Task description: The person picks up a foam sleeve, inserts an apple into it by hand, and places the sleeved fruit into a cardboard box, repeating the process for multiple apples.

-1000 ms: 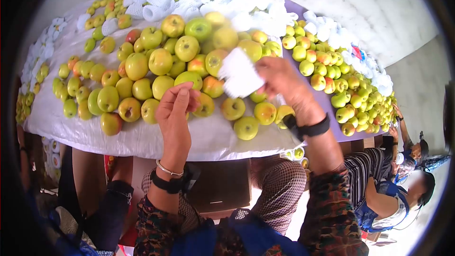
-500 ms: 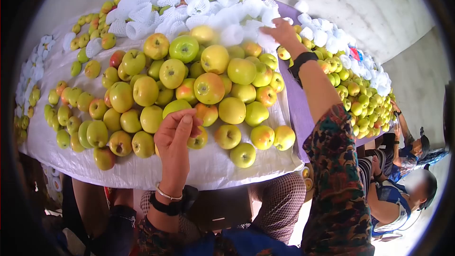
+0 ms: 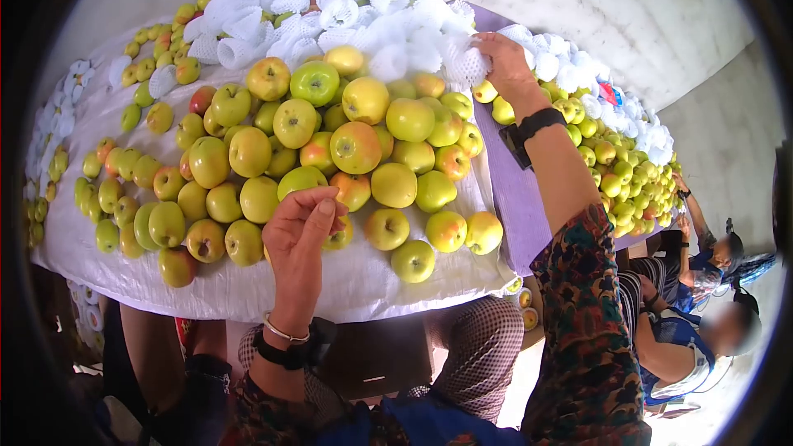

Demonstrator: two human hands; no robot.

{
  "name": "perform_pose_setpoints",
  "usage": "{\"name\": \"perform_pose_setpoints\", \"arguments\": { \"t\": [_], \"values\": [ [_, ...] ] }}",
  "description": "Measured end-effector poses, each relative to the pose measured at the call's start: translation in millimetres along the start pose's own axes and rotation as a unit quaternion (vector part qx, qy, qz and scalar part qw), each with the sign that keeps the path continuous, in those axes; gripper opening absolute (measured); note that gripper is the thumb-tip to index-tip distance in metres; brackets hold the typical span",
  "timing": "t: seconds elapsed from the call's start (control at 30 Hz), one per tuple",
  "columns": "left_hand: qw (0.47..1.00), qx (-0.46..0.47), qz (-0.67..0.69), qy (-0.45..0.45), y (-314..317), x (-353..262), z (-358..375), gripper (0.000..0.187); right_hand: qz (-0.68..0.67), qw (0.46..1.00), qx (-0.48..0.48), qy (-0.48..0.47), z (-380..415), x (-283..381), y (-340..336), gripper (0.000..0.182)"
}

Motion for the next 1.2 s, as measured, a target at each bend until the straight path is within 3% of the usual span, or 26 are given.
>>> {"name": "perform_pose_setpoints", "arguments": {
  "t": [0.07, 0.1, 0.13, 0.33, 0.43, 0.5, 0.67, 0.73, 0.8, 0.83, 0.9, 1.0, 1.17, 1.2],
  "values": [
    [1.000, 0.022, 0.003, 0.012, 0.9, -3.7, 4.0, 0.018, -0.052, 0.998, 0.017, 0.041, -1.8, 40.2, -18.9, 0.026],
    [1.000, 0.018, 0.003, 0.013, 0.3, -4.4, 6.0, 0.018, -0.366, 0.911, -0.023, 0.189, -5.5, 76.2, -30.1, 0.027],
    [0.999, 0.032, 0.000, 0.016, 1.2, -4.4, 7.7, 0.020, -0.633, 0.705, -0.056, 0.315, -1.6, 110.8, -28.5, 0.029],
    [0.998, 0.056, 0.016, -0.010, 10.8, -1.5, 14.1, 0.034, -0.716, 0.644, 0.008, 0.270, 33.0, 226.8, -14.3, 0.029],
    [0.984, 0.030, 0.166, -0.061, 9.6, 10.1, 17.9, 0.033, -0.732, 0.621, 0.050, 0.276, 50.4, 271.1, 6.5, 0.025],
    [0.982, 0.010, 0.175, -0.063, 2.5, 14.6, 18.7, 0.028, -0.733, 0.614, 0.052, 0.290, 62.2, 290.5, 17.9, 0.026],
    [0.985, 0.006, 0.165, -0.043, -16.8, 21.5, 21.8, 0.018, -0.688, 0.636, -0.020, 0.348, 78.7, 298.0, 18.6, 0.027],
    [0.974, -0.084, 0.208, -0.023, -26.1, 20.7, 25.1, 0.018, -0.657, 0.663, -0.062, 0.355, 85.8, 282.0, 14.6, 0.026],
    [0.966, -0.087, 0.242, -0.026, -28.6, 14.1, 30.2, 0.022, -0.404, 0.816, -0.249, 0.331, 94.6, 266.3, -10.4, 0.025],
    [0.956, -0.095, 0.277, -0.024, -29.2, 10.3, 31.8, 0.026, -0.404, 0.815, -0.250, 0.332, 97.1, 261.3, -8.4, 0.025],
    [0.953, -0.086, 0.289, -0.027, -26.6, 4.9, 34.7, 0.027, -0.207, 0.890, -0.248, 0.322, 104.7, 257.2, -7.7, 0.025],
    [0.942, -0.067, 0.326, -0.045, -25.5, 1.2, 40.9, 0.030, -0.116, 0.920, -0.225, 0.300, 112.6, 262.0, 5.6, 0.025],
    [0.936, -0.059, 0.342, -0.061, -23.8, 6.2, 47.9, 0.034, -0.084, 0.954, -0.203, 0.202, 109.0, 271.3, -0.1, 0.037],
    [0.939, -0.047, 0.337, -0.058, -21.8, 7.9, 49.1, 0.034, -0.088, 0.960, -0.111, 0.240, 108.8, 270.1, 8.9, 0.041]
  ]
}}
Point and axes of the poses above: each hand's wrist, its own z-axis away from the middle knuckle, its own y-axis out of the palm, x = y × z, the point moved 4 cm from there along -z, towards the middle knuckle, and after that the axes turned 6 degrees about x, right-handed, at the moved point
